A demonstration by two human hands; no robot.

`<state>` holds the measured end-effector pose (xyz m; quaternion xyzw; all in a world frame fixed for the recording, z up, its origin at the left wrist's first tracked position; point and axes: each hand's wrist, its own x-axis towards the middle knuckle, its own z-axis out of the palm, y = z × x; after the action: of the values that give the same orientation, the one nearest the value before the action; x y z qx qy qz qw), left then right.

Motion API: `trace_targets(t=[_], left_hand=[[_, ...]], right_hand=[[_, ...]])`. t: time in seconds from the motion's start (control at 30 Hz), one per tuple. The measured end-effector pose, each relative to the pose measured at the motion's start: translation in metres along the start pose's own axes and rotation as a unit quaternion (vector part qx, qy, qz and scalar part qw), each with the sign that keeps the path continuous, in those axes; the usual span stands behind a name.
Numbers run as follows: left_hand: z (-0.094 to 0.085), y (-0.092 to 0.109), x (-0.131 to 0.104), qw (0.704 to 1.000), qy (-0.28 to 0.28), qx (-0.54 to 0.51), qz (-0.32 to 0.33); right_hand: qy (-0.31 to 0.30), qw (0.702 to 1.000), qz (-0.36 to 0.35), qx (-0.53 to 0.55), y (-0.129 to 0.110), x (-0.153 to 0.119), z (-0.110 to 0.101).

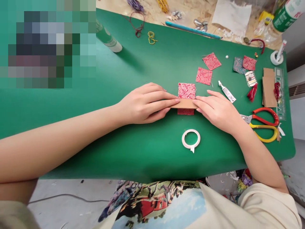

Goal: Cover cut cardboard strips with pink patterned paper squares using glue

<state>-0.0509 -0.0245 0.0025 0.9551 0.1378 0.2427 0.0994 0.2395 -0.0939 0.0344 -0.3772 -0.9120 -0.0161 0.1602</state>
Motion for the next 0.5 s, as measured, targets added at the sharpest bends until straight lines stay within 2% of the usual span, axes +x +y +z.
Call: trace_targets(t=[0.2, 0.37, 0.5], left_hand=[[0.006, -0.001, 0.000, 0.999, 0.025, 0.027, -0.025], [0.011, -0.002, 0.000, 0.994, 0.074, 0.000, -0.079], [0.012, -0.001, 0.001, 0.996, 0.053, 0.015, -0.073]], right_hand=[[0.036, 0.999, -0.019, -0.023, -0.001, 0.001, 0.002], [0.048, 0.997, 0.052, -0.002, 0.004, -0.001, 0.001], [0.046, 0.997, 0.065, 0.010, 0.007, -0.001, 0.004]])
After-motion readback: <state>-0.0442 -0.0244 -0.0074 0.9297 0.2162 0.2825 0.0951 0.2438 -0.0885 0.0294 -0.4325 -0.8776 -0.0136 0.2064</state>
